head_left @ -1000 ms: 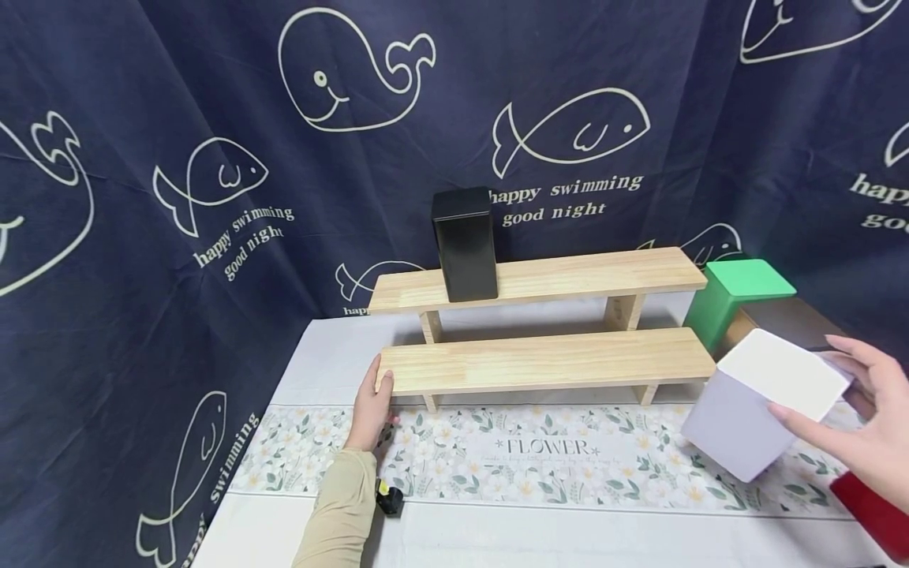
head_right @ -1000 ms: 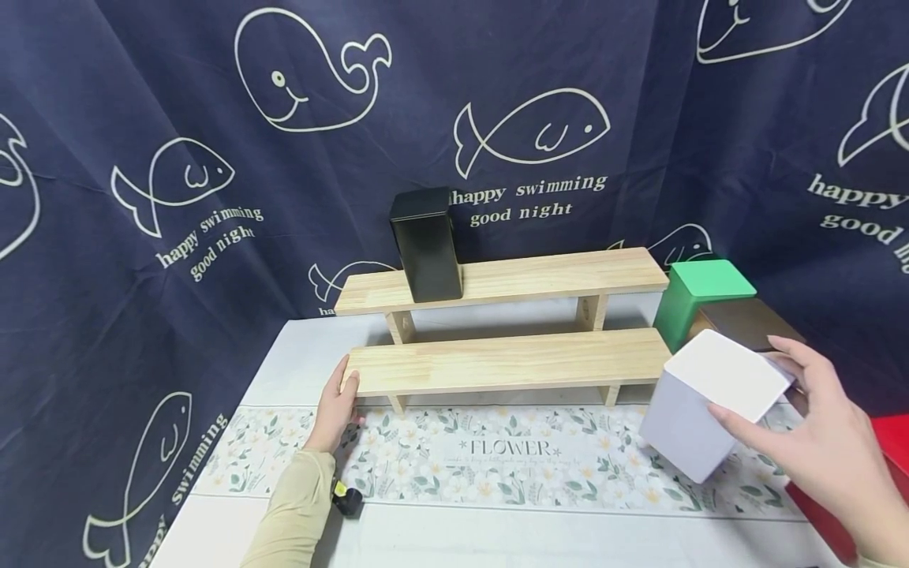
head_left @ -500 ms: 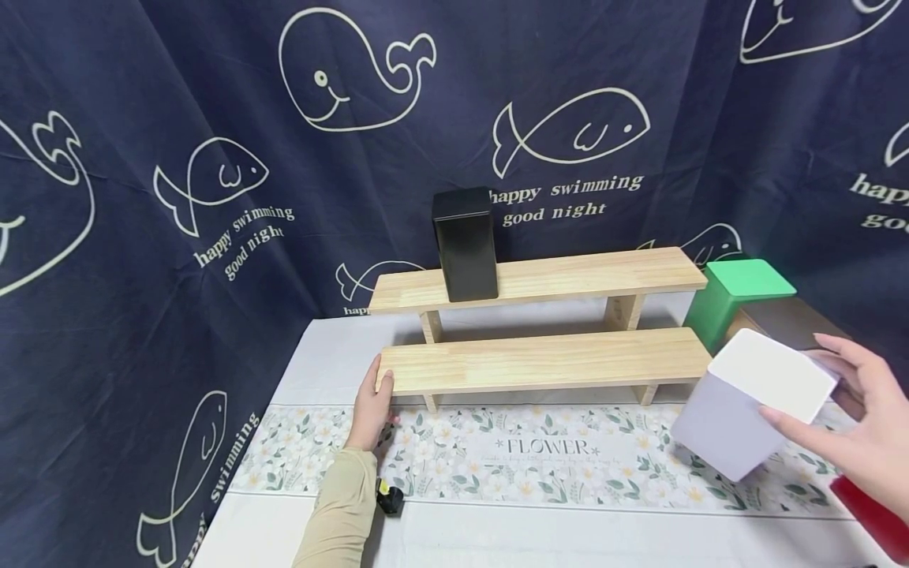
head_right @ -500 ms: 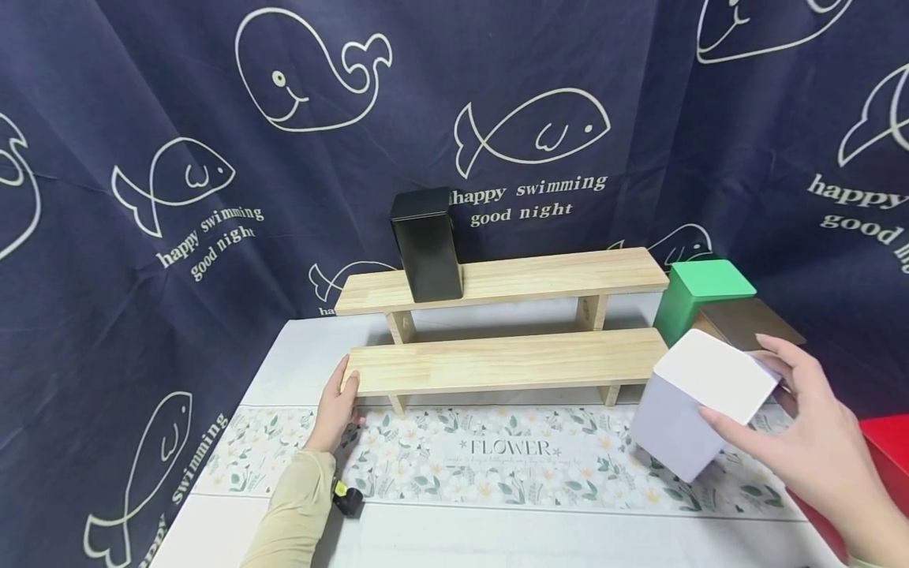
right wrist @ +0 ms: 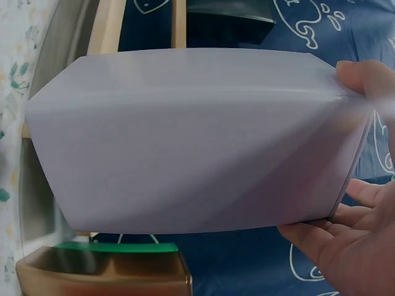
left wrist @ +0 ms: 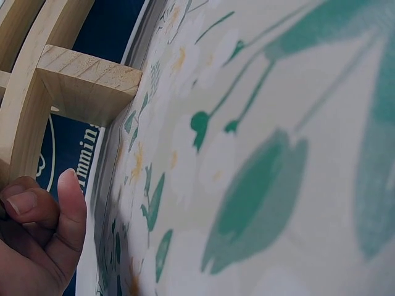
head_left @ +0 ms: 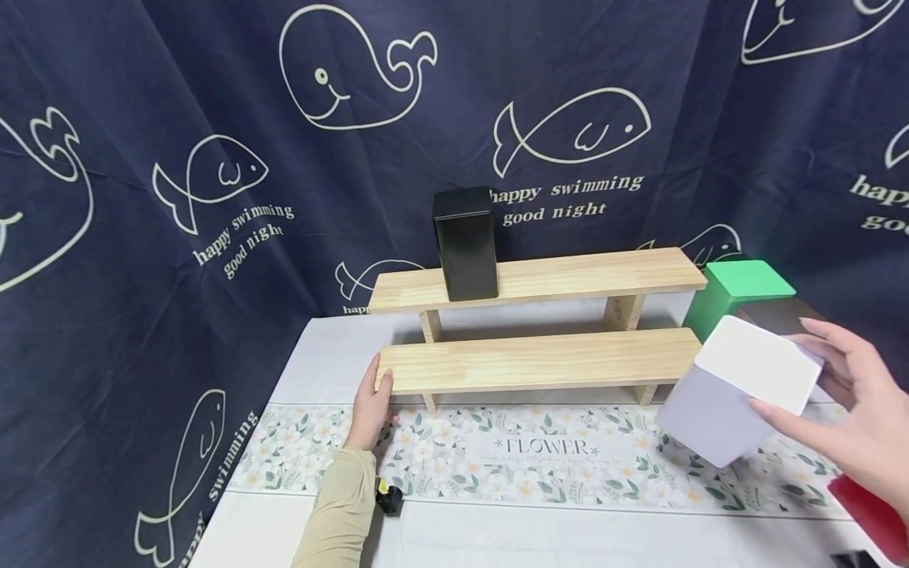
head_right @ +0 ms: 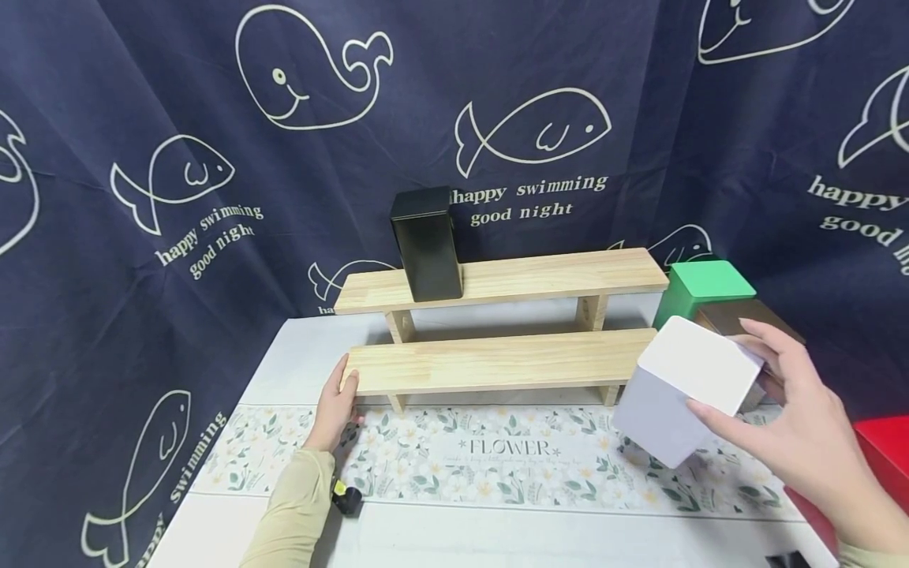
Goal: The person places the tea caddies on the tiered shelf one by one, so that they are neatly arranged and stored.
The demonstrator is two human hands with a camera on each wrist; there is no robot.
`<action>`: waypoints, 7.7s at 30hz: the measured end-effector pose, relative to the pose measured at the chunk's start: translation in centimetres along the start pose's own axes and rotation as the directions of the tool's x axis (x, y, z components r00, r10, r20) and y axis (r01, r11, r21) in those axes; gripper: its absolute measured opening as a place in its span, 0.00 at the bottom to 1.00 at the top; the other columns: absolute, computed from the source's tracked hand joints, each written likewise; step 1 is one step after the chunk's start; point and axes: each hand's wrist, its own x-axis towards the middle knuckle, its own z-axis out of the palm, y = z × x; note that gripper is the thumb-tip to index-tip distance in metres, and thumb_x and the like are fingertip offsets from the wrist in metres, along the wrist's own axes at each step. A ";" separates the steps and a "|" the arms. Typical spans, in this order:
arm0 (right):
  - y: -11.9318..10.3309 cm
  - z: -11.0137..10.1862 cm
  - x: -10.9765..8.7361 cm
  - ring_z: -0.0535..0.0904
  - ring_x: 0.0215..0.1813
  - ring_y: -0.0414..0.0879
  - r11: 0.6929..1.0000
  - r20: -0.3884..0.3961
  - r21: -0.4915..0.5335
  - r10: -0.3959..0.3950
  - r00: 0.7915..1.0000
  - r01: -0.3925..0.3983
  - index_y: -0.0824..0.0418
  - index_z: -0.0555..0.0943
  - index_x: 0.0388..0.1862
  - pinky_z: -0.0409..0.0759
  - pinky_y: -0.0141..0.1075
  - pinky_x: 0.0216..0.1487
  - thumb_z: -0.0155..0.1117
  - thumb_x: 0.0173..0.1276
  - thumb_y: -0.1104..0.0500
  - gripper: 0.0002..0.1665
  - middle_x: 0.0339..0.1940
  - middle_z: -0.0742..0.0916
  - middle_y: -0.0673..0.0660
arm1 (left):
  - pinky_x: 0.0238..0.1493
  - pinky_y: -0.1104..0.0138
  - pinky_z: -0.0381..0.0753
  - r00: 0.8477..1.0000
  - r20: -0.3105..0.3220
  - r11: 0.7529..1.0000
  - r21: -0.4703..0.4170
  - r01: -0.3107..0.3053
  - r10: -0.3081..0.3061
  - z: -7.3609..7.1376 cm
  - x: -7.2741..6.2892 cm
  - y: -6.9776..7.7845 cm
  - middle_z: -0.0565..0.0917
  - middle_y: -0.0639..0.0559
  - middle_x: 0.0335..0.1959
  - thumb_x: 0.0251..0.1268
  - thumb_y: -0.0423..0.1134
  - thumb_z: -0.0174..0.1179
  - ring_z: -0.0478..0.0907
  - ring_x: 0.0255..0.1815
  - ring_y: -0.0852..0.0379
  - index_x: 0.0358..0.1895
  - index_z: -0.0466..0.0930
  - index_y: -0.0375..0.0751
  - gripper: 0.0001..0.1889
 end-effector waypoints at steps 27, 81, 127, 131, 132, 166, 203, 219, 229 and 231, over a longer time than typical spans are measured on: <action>-5.1 3.0 6.3 0.73 0.58 0.36 0.951 0.132 0.196 -0.266 0.955 0.238 0.64 0.59 0.74 0.71 0.16 0.54 0.71 0.30 0.90 0.67 0.59 0.77 0.49 | 0.12 0.63 0.80 1.000 -0.020 0.999 0.026 -0.020 0.021 0.1 0.4 -0.1 0.59 0.43 0.75 0.78 0.48 0.46 0.63 0.12 0.60 0.78 0.52 0.57 0.29; -8.5 12.9 17.1 0.68 0.65 0.44 0.931 0.250 0.338 -0.231 0.940 0.139 0.52 0.52 0.78 0.60 0.41 0.74 0.76 0.49 0.74 0.63 0.65 0.72 0.61 | 0.14 0.59 0.81 1.000 0.000 0.999 0.039 -0.027 0.027 0.0 0.4 -0.7 0.62 0.41 0.73 0.78 0.49 0.46 0.61 0.08 0.62 0.78 0.51 0.56 0.30; -6.1 18.0 16.6 0.60 0.72 0.66 0.949 0.312 0.303 -0.009 0.950 -0.091 0.56 0.22 0.77 0.64 0.58 0.69 0.75 0.57 0.65 0.75 0.77 0.54 0.69 | 0.11 0.60 0.79 0.999 -0.024 0.993 0.115 -0.038 0.041 0.0 0.5 -0.8 0.61 0.44 0.75 0.78 0.52 0.45 0.69 0.16 0.54 0.78 0.53 0.57 0.29; -4.2 19.1 16.9 0.60 0.72 0.64 0.950 0.297 0.304 -0.023 0.955 -0.072 0.51 0.23 0.78 0.68 0.56 0.67 0.76 0.57 0.63 0.76 0.78 0.56 0.66 | 0.11 0.60 0.79 0.999 -0.028 0.991 0.124 -0.040 0.044 0.0 0.4 -0.7 0.61 0.46 0.75 0.78 0.52 0.45 0.71 0.18 0.50 0.78 0.53 0.58 0.29; -3.9 19.3 16.9 0.61 0.72 0.64 0.952 0.293 0.300 -0.028 0.956 -0.064 0.51 0.24 0.78 0.69 0.56 0.66 0.77 0.57 0.62 0.76 0.77 0.56 0.66 | 0.11 0.59 0.79 0.999 -0.030 0.991 0.127 -0.042 0.046 0.0 0.4 -0.7 0.61 0.46 0.75 0.78 0.52 0.45 0.73 0.20 0.49 0.78 0.53 0.58 0.29; -2.3 21.5 17.4 0.68 0.67 0.64 0.972 0.279 0.229 -0.007 0.960 -0.059 0.47 0.40 0.81 0.68 0.55 0.67 0.74 0.61 0.59 0.62 0.69 0.70 0.70 | 0.13 0.60 0.80 0.997 -0.022 0.983 0.173 -0.067 0.072 0.0 0.5 -0.5 0.58 0.48 0.76 0.78 0.50 0.45 0.77 0.50 0.41 0.78 0.52 0.53 0.29; -1.5 11.5 8.9 0.59 0.74 0.62 0.983 0.214 0.181 -0.006 0.977 -0.034 0.62 0.48 0.80 0.60 0.26 0.71 0.70 0.65 0.57 0.54 0.75 0.63 0.68 | 0.15 0.58 0.82 1.000 -0.021 0.989 0.143 -0.018 0.022 0.1 0.3 -0.6 0.58 0.44 0.76 0.76 0.57 0.45 0.70 0.22 0.52 0.78 0.51 0.58 0.31; -0.8 4.6 4.2 0.62 0.73 0.55 0.998 0.104 -0.062 -0.015 0.994 0.022 0.52 0.58 0.78 0.53 0.09 0.60 0.75 0.59 0.58 0.52 0.73 0.68 0.62 | 0.14 0.58 0.81 1.000 -0.002 0.992 0.123 -0.006 0.006 -0.6 0.2 -0.3 0.58 0.44 0.76 0.75 0.59 0.44 0.61 0.11 0.61 0.78 0.50 0.60 0.33; 0.8 -0.1 0.4 0.58 0.71 0.29 0.976 -0.052 -0.218 0.016 0.999 -0.027 0.59 0.59 0.77 0.47 0.18 0.68 0.75 0.56 0.62 0.52 0.71 0.70 0.68 | 0.14 0.59 0.81 1.000 -0.016 0.991 0.130 -0.019 0.022 -0.7 0.3 0.0 0.59 0.44 0.75 0.76 0.56 0.44 0.61 0.12 0.61 0.79 0.50 0.57 0.32; 1.3 -0.6 -0.3 0.60 0.74 0.44 0.970 -0.110 -0.242 0.007 0.994 -0.033 0.62 0.61 0.76 0.49 0.26 0.73 0.73 0.59 0.62 0.48 0.70 0.69 0.70 | 0.14 0.59 0.81 1.000 -0.016 0.990 0.137 -0.015 0.018 -0.8 0.3 0.0 0.59 0.44 0.75 0.77 0.56 0.44 0.61 0.12 0.62 0.79 0.50 0.57 0.32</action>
